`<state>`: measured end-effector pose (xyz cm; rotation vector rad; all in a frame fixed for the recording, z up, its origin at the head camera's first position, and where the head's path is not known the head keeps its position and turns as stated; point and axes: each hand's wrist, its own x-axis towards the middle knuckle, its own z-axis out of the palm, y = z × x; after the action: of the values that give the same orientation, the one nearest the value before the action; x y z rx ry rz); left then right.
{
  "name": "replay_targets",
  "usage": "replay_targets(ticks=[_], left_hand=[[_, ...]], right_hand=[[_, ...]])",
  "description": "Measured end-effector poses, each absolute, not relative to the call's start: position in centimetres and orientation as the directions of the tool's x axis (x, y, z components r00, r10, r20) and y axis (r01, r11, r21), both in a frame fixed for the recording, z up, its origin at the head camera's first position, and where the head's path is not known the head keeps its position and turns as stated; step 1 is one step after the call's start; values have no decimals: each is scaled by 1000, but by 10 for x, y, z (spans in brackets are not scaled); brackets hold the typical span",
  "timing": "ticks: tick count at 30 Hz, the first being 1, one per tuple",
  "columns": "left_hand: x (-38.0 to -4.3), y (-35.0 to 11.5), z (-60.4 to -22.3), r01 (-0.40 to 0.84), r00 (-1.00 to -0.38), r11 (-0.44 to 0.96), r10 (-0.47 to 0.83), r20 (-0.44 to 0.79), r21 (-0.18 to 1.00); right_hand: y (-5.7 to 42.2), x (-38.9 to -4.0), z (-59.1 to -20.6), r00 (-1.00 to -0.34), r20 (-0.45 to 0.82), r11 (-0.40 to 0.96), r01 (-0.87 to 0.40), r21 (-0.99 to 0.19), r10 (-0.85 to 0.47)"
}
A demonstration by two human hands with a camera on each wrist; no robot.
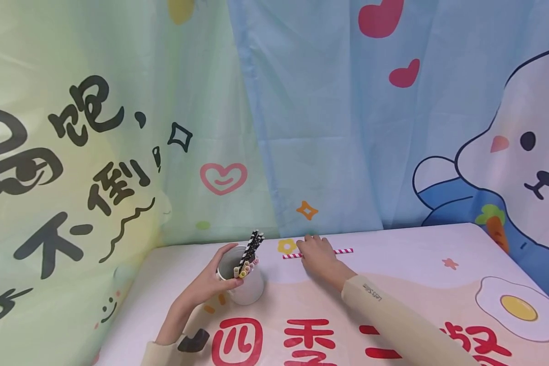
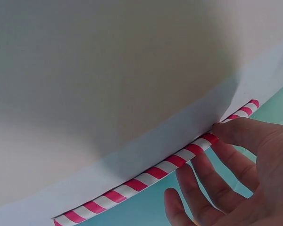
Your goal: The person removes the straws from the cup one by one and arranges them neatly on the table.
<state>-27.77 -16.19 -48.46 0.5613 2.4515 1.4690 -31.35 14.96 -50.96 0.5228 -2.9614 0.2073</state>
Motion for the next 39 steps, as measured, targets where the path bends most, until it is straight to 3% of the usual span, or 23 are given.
replay_targets(ticks=[23,39], left_hand=[[-276,-164,-488,202,-897,413,441,-1,888],[-278,-163,-487,206,-903,428,430,2,880]], right_hand=[[147,-313,-513,-936,146,933,-338,-127,-319],[152,-299,-511,-949,215,909,-288,-301,-230]])
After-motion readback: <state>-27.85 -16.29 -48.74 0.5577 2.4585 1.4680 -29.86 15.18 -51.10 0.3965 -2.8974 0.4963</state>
